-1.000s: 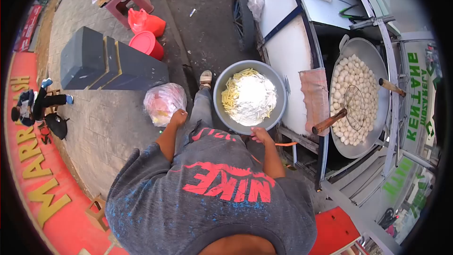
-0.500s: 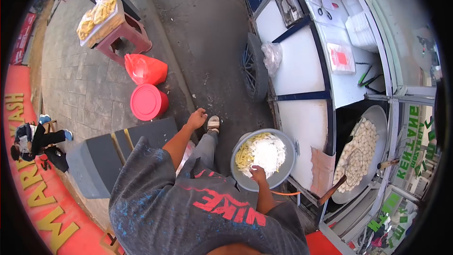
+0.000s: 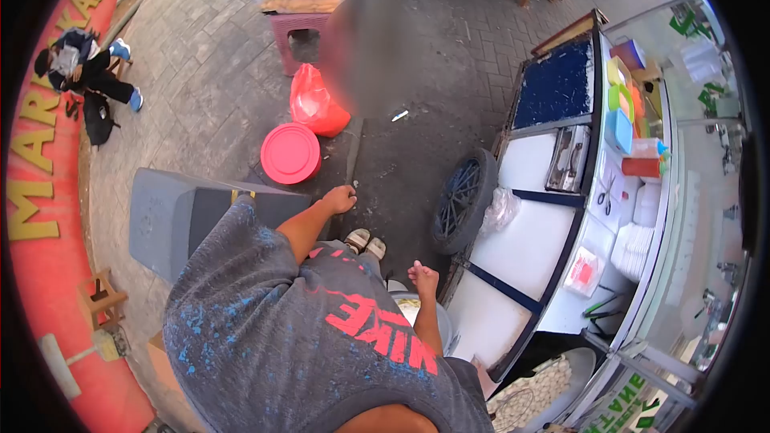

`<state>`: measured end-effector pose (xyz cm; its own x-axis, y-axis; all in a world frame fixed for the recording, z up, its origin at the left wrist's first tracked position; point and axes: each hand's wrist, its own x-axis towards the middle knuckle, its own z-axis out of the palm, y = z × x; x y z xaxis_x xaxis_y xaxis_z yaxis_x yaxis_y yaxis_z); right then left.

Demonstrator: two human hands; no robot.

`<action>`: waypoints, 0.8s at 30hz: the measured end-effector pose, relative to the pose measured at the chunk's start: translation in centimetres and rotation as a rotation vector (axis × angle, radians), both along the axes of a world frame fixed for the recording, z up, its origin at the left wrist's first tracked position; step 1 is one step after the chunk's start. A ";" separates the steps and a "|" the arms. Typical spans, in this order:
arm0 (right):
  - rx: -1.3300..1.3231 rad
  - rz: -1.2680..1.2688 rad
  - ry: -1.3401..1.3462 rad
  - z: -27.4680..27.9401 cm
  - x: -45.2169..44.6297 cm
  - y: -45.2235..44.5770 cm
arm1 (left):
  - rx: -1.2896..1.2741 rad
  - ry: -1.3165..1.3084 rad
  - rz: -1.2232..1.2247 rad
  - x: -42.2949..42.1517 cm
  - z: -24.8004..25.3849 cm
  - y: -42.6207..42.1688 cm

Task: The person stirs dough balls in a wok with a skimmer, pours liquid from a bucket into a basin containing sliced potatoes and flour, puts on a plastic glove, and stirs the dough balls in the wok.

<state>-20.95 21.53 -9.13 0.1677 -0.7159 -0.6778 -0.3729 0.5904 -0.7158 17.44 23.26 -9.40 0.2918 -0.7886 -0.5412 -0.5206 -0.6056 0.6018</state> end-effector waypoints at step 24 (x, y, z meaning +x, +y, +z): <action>-0.727 1.662 0.049 1.6 49.1 -39.4 | 0.074 0.023 1.660 -2.9 -10.8 0.2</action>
